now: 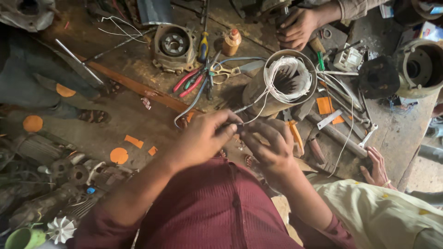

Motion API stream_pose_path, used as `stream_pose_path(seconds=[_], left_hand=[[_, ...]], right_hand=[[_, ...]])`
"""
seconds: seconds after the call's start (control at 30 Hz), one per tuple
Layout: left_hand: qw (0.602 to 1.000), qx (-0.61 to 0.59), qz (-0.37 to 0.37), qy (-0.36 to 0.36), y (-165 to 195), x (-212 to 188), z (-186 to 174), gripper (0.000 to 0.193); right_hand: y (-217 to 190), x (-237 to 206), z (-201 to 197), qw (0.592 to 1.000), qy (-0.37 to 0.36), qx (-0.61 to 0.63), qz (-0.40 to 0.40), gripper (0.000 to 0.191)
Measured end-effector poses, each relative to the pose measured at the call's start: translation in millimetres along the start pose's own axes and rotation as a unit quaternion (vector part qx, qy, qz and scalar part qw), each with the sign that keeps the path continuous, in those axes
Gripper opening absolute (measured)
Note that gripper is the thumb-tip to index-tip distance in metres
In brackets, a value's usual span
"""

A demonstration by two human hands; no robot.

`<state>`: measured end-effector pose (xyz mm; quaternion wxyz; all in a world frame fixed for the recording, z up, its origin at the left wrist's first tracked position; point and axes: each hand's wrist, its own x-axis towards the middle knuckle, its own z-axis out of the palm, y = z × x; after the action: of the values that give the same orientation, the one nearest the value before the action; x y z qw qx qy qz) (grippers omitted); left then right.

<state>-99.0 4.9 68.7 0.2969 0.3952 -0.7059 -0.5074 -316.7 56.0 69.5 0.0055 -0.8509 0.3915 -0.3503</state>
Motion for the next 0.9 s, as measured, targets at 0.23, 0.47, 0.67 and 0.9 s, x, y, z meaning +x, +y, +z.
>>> stream_pose_path(seconds=[0.23,0.47,0.67,0.9], left_hand=[[0.925,0.347,0.125,0.092,8.3,-19.8,11.0,0.028],[0.952,0.267,0.104,0.109,-14.6,-20.5,24.6,0.044],[0.953,0.246,0.139,0.109,-15.1,-9.0,15.1,0.027],[0.992,-0.065,-0.097,-0.05,-3.7,5.2,-14.3,0.023]], right_hand=[[9.4,48.9,0.2,0.988,-0.027,0.004,0.151,0.012],[26.8,75.4,3.0,0.944,-0.196,-0.005,0.265,0.017],[20.9,65.1,3.3,0.963,-0.118,0.07,0.23,0.011],[17.8,31.7,14.3,1.0,-0.01,-0.018,-0.018,0.025]])
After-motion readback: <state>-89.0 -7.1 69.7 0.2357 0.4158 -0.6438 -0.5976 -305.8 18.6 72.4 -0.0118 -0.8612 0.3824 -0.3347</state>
